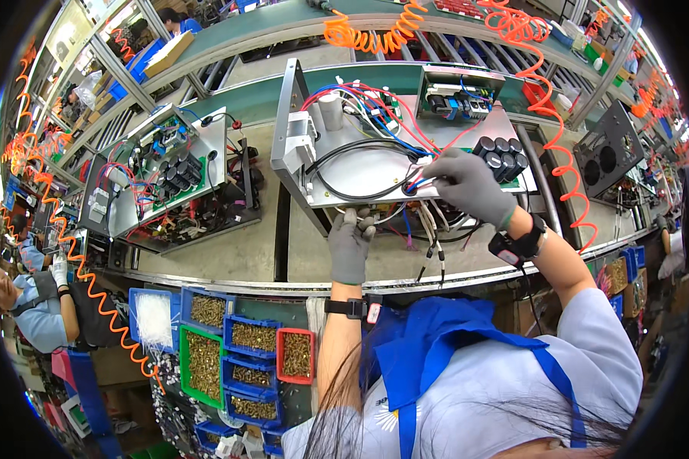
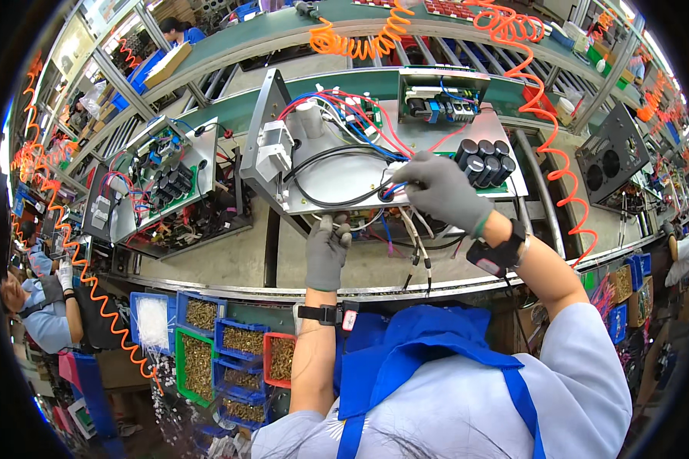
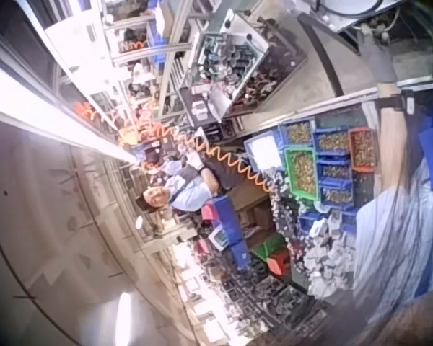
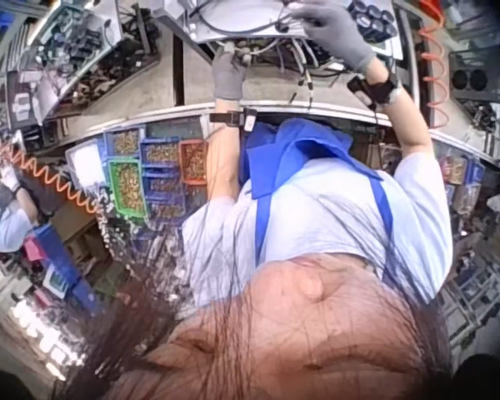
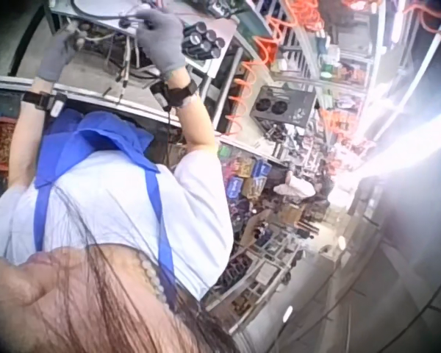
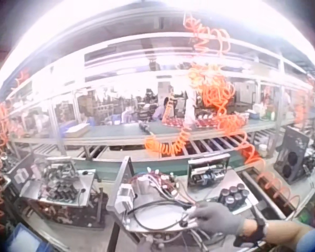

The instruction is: Assembling an electronic unit on a production line using an air tool and connecting wires.

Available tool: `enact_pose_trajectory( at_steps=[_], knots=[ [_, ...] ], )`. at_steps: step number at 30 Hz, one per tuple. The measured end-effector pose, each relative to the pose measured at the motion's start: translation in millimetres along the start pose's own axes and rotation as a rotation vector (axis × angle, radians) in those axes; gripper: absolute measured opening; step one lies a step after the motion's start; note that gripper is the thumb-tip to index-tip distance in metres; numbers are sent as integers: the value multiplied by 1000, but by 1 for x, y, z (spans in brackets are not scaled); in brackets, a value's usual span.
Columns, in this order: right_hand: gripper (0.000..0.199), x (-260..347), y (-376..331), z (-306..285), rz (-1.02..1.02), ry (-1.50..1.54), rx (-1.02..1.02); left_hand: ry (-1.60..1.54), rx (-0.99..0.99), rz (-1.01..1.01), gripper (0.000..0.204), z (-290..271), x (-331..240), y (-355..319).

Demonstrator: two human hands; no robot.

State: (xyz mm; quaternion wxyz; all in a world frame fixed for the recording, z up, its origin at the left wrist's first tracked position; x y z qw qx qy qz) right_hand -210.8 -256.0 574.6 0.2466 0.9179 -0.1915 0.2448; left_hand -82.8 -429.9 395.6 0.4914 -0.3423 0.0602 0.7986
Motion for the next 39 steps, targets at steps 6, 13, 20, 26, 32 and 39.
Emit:
enact_pose_trajectory(
  at_steps=[6,13,20,26,32,39],
  knots=[
    [19,4,21,-60,273,634,-351,114,-9,-13,20,13,-2,-2],
    [19,-4,73,-40,125,528,-313,1010,47,481,42,82,-18,-24],
    [23,25,109,-11,152,559,-101,816,394,94,26,104,-18,67],
    [24,1,32,-7,8,-78,-25,644,315,-62,20,87,-44,76],
    [41,-31,-71,84,486,212,493,683,335,3,24,124,-46,61],
    [37,-50,-70,127,829,726,176,641,336,-9,25,120,-42,69]
  ],
)
Point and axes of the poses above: each hand's wrist, its own y-axis towards the middle knuckle, its own z-axis out of the palm, x = y × z, the point moved 3 cm from there along y, towards the middle knuckle, and after that the axes turned 2 degrees about x, right-handed, at the moved point
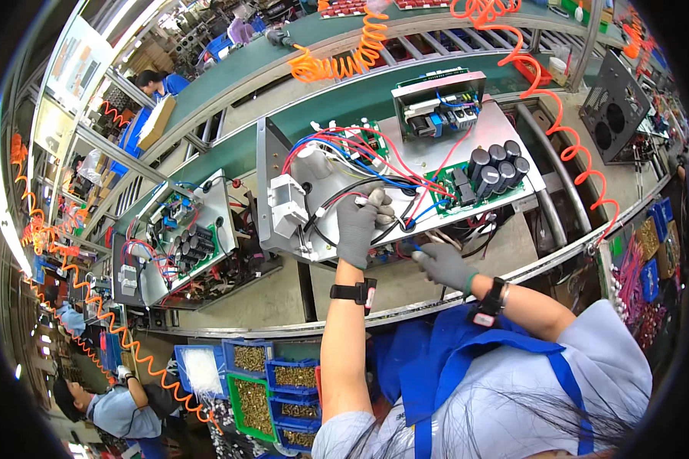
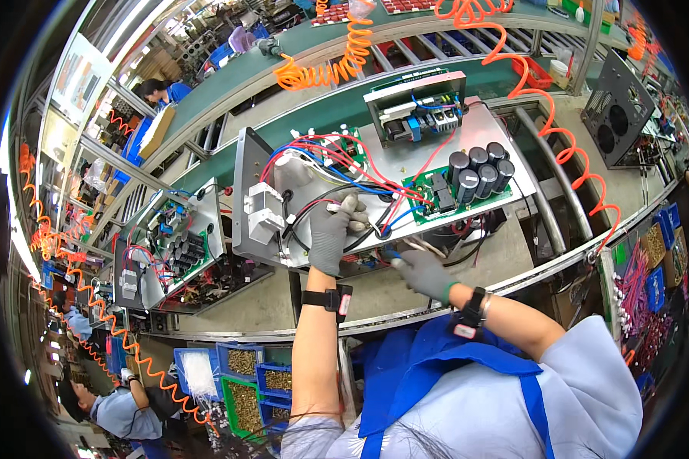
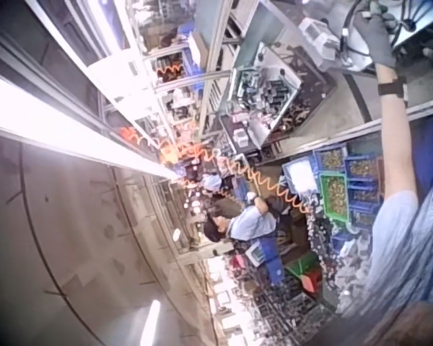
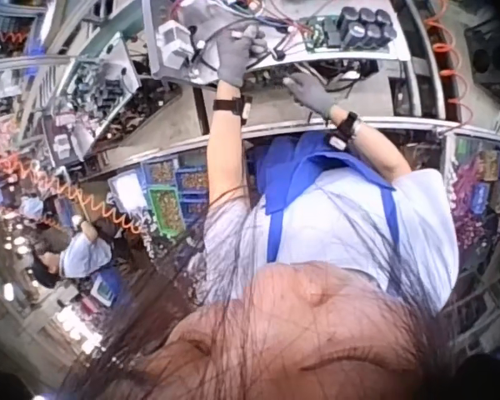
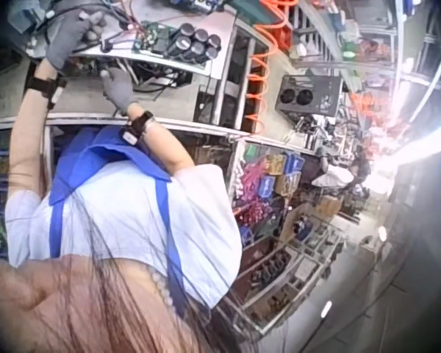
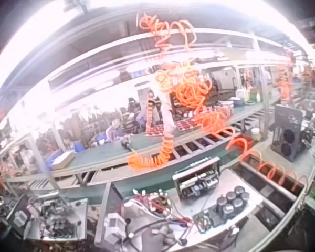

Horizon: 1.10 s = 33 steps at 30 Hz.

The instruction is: Assembling an electronic unit on a production line using an air tool and connecting wires.

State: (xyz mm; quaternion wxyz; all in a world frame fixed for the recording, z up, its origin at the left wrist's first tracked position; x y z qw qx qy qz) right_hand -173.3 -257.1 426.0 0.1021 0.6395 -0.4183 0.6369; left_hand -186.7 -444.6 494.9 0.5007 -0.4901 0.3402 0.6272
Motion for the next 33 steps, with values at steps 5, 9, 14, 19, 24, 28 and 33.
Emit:
enact_pose_trajectory(
  at_steps=[5,9,14,19,24,28,33],
  knots=[
    [33,0,-10,-24,-207,-531,-141,48,-14,-44,21,-7,-6,-5],
    [32,18,7,37,-152,-255,2,-91,-33,-49,16,22,5,14],
    [24,11,-15,28,-297,-412,-80,-227,62,-86,23,10,14,27],
    [28,-3,-88,-33,-441,-417,-404,-259,-80,97,29,5,17,15],
    [27,-54,-122,-81,-217,-308,-535,-356,-145,189,26,-29,30,-14],
    [28,-53,-128,-90,-221,-317,-544,-248,-244,137,37,-21,4,-52],
    [31,-52,-108,-95,-269,-443,-446,-81,-377,137,46,-12,-13,-90]
  ],
)
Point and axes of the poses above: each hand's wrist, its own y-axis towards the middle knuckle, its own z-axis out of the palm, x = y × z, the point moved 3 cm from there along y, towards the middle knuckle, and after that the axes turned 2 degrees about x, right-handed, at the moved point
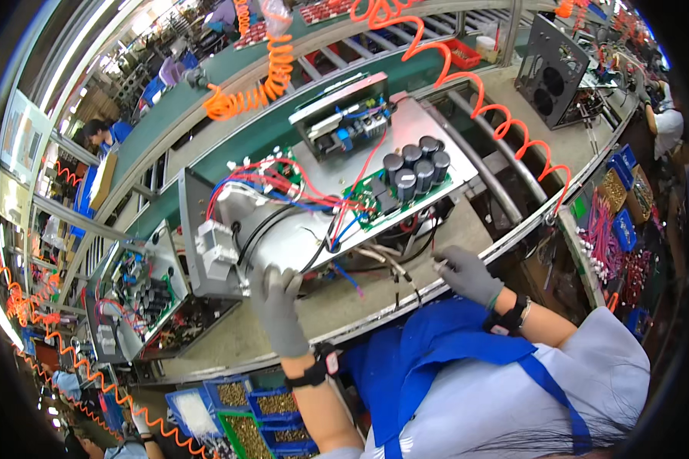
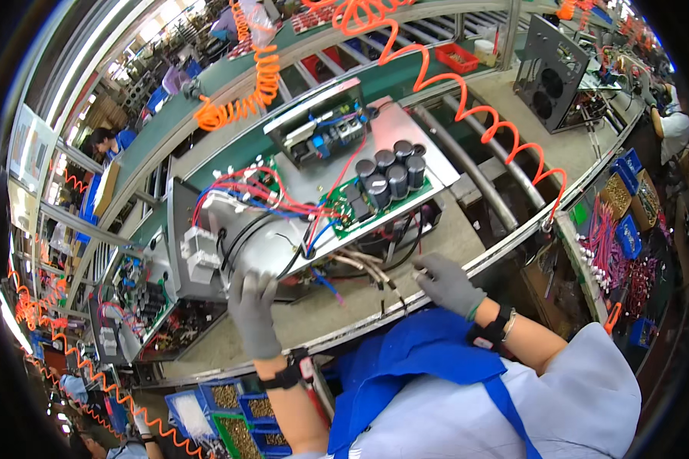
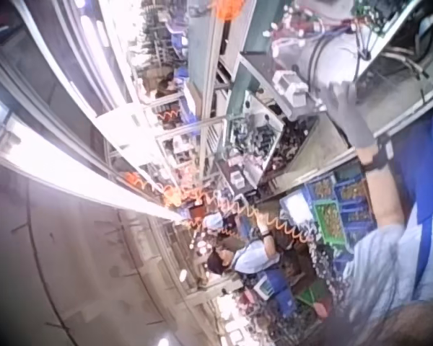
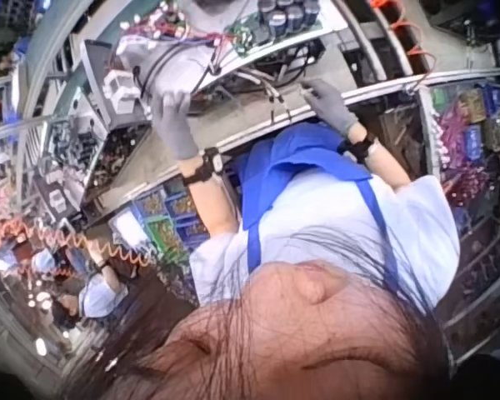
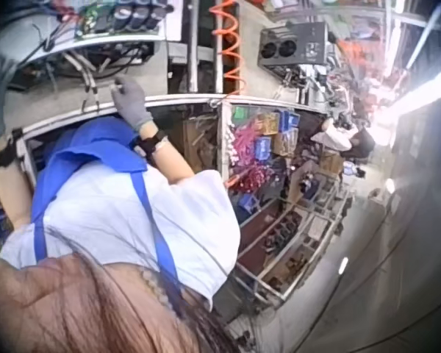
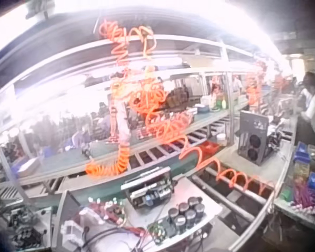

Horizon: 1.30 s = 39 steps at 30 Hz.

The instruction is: Assembling an electronic unit on a production line using an air tool and connecting wires.

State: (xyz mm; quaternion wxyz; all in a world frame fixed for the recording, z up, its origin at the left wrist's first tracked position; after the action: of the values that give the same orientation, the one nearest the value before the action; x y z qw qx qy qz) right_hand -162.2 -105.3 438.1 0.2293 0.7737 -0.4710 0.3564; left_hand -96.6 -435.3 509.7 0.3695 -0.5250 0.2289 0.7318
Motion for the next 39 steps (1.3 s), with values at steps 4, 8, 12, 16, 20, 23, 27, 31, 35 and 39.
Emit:
enact_pose_trajectory(
  at_steps=[4,8,12,16,20,23,27,31,35,39],
  knots=[
    [30,20,4,-17,17,93,-4,400,-326,231,42,-34,-18,-49],
    [26,7,6,-25,-44,167,-139,515,-469,177,40,-119,14,-70],
    [25,-4,9,-39,-1,109,-128,477,-528,198,47,-140,20,-60],
    [24,4,3,-61,-52,67,-221,563,-410,348,55,-88,-25,-38],
    [24,-6,-10,-78,-5,98,-285,746,-284,407,50,-55,-40,6],
    [23,-26,-6,-83,56,67,-328,521,-449,268,51,-115,9,68],
    [22,-48,-30,-94,71,8,-384,488,-572,235,54,-88,0,57],
    [26,-112,-55,-82,244,15,-252,485,-430,263,41,-85,8,73],
    [33,-202,-117,-55,471,-97,106,1598,-168,540,26,-164,2,57],
    [31,-252,-209,-62,1240,14,266,1659,-41,692,34,-148,42,92]
  ],
)
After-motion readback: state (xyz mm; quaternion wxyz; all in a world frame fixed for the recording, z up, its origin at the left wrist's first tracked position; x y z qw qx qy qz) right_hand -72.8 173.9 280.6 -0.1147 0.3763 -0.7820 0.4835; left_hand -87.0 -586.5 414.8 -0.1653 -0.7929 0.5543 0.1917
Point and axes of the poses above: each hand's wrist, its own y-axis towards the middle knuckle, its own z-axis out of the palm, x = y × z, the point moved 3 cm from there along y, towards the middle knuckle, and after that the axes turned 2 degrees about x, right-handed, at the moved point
